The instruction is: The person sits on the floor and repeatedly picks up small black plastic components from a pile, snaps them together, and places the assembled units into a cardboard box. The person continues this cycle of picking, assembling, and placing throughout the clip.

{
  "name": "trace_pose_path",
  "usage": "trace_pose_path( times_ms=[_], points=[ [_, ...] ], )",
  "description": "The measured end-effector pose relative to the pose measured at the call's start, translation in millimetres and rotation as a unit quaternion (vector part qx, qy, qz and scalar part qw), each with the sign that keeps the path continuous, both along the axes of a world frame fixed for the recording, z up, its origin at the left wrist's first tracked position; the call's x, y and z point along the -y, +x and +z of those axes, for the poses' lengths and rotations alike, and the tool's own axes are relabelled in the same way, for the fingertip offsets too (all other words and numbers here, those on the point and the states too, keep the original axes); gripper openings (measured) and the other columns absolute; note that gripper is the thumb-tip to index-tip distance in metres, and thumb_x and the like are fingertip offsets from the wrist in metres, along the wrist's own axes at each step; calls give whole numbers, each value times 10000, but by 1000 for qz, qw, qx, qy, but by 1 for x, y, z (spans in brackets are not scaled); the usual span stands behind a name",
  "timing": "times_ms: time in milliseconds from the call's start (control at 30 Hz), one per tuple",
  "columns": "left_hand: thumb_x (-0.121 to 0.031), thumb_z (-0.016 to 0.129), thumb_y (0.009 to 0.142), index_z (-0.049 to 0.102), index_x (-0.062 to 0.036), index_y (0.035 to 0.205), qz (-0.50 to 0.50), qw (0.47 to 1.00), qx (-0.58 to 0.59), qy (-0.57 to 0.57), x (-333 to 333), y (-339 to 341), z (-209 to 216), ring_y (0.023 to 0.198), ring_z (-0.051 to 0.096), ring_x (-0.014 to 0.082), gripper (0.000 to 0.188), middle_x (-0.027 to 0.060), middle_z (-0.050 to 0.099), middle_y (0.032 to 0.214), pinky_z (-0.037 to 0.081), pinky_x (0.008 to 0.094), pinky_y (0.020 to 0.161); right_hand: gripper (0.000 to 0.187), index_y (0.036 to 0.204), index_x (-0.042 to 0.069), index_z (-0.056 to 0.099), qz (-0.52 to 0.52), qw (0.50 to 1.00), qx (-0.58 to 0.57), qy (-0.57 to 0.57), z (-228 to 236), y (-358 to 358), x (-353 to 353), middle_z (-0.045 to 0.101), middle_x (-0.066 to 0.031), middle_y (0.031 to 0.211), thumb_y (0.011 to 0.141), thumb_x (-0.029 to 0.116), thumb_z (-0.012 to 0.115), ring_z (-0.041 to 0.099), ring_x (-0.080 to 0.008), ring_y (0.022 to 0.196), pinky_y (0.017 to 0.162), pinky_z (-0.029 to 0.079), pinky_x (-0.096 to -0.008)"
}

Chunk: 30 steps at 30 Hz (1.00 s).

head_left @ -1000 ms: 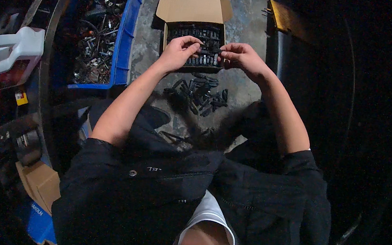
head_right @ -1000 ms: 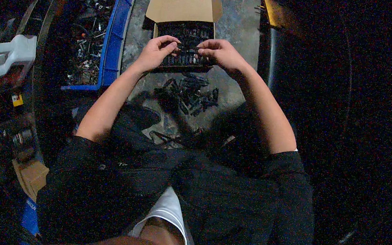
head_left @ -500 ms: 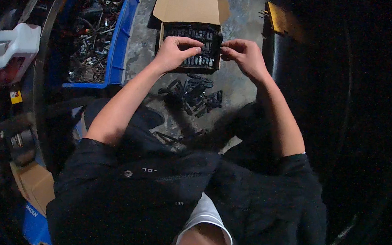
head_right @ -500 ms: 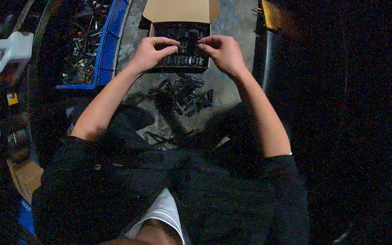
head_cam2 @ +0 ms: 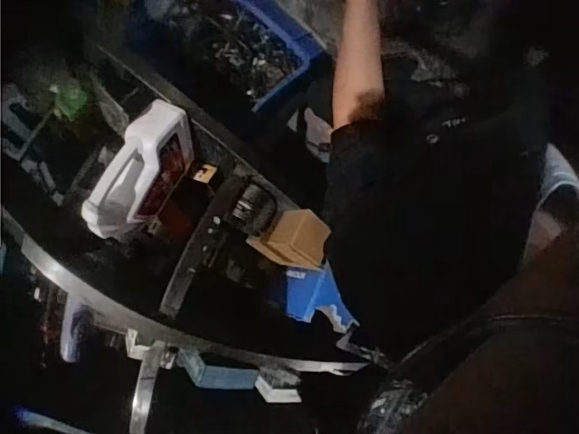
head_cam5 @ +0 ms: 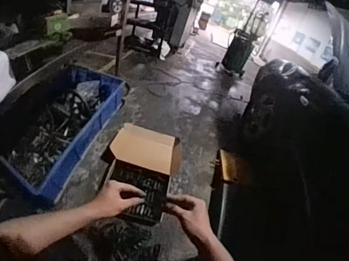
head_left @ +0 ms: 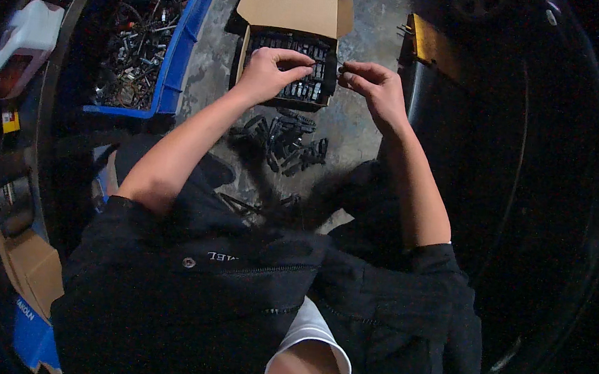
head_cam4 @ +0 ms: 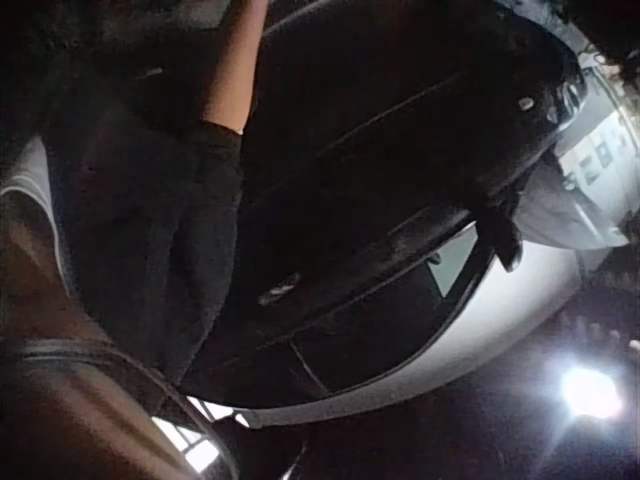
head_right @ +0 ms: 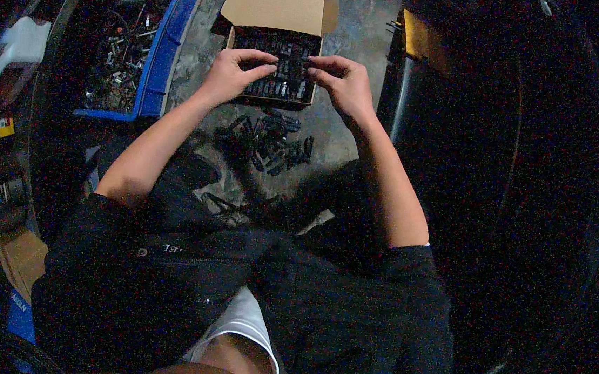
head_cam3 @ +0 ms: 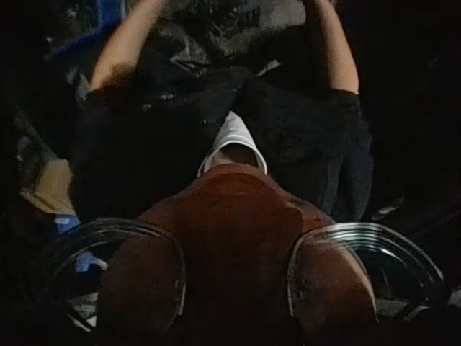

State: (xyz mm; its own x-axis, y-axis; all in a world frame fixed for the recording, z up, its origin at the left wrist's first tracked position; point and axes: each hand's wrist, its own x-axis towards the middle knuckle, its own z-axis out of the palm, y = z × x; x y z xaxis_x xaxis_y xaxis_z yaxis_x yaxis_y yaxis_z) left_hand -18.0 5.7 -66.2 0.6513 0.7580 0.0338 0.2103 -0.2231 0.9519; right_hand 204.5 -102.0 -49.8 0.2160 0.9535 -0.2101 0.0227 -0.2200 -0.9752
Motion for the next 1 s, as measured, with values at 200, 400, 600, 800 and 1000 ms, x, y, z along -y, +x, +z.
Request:
trace_pose_path(
  times_ms=[200,400,600,800,1000],
  points=[
    [-223,739,860,759,-41,1022,13,998,15,59,1,1,-7,893,723,192,245,132,749,992,546,314,827,272,1148,-53,672,23,999,32,-3,9,-5,-2,721,-119,1011,898,51,699,685,-165,924,860,550,-298],
    [-230,716,893,700,-5,1147,19,998,61,23,10,5,-3,963,704,192,339,155,729,1067,542,322,871,267,1126,-35,681,-5,989,135,53,11,-21,1,731,-103,995,884,70,720,689,-147,906,830,548,-283],
    [-188,729,890,538,7,1362,-40,976,135,-169,10,7,-20,1056,646,178,546,164,654,1218,524,309,924,279,1114,-8,674,-28,969,211,123,1,-34,1,745,-94,929,861,93,737,699,-125,837,773,546,-276],
    [-120,780,836,549,-28,1329,-55,980,116,-151,5,4,-8,1100,623,173,552,137,634,1225,509,323,973,308,1166,3,646,-17,997,-11,70,-7,-25,-3,720,-78,995,879,80,724,668,-126,849,744,534,-271],
    [-90,759,848,554,-31,1310,-31,975,156,-155,6,3,-8,1111,623,185,509,109,641,1219,507,330,987,408,1257,18,588,-11,996,-69,55,-1,-24,-7,712,-86,1003,878,65,732,659,-126,877,748,524,-259]
  ],
)
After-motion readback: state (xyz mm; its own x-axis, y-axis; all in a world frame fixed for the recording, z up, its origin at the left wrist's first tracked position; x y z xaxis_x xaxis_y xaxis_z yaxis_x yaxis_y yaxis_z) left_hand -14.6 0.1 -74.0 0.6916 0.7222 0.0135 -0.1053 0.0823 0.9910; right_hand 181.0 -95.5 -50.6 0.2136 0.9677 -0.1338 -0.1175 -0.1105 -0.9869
